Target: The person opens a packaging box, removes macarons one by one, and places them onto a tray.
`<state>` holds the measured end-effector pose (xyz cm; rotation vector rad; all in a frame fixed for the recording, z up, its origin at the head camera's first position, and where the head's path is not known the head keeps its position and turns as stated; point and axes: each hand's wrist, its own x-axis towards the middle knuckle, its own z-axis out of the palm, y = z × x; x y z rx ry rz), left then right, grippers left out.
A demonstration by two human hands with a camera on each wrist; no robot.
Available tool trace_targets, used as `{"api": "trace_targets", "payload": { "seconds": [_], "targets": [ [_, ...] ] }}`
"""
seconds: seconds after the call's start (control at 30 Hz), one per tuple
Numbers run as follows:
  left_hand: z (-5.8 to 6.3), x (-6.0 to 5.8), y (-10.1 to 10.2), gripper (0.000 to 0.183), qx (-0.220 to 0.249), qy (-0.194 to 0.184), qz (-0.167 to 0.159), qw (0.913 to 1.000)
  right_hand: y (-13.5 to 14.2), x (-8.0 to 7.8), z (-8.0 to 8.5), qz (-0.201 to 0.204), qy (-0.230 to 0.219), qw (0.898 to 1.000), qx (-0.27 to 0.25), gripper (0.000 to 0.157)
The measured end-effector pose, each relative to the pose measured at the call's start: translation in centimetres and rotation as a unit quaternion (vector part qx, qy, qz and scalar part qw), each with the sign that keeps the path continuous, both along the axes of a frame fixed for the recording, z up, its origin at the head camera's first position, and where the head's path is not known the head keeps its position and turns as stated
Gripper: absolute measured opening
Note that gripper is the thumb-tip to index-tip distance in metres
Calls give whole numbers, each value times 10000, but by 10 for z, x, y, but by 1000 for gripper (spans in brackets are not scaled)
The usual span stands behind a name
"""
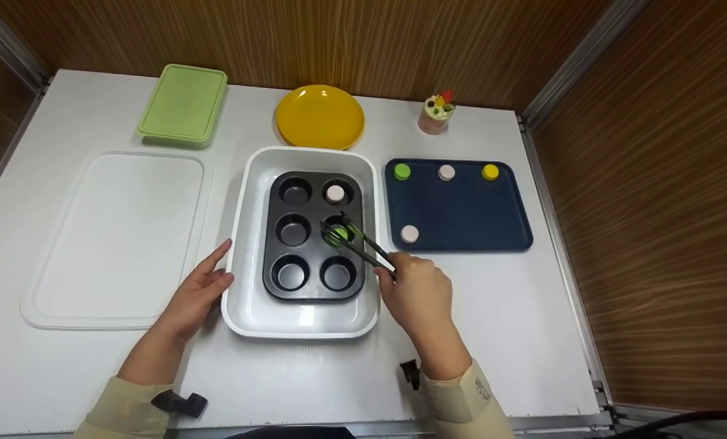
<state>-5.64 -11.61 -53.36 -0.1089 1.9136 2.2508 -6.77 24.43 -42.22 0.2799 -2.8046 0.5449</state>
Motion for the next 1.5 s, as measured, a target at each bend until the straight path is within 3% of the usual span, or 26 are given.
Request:
{"api": "trace_targets", "payload": {
  "seconds": [0.4, 1.03, 1.5],
  "targets": [
    [1, 0, -1, 63, -30, -30, 50, 10000, -15, -1, 6, -136, -416, 9981, 438, 14],
    [-1, -2, -2, 64, 12, 15, -27, 10000, -18, -2, 1, -179, -410, 9979, 464, 13],
    [0, -2, -2, 63, -70, -32, -11, 10000, -9, 9, 7, 26, 248, 9996, 128, 18]
  ]
}}
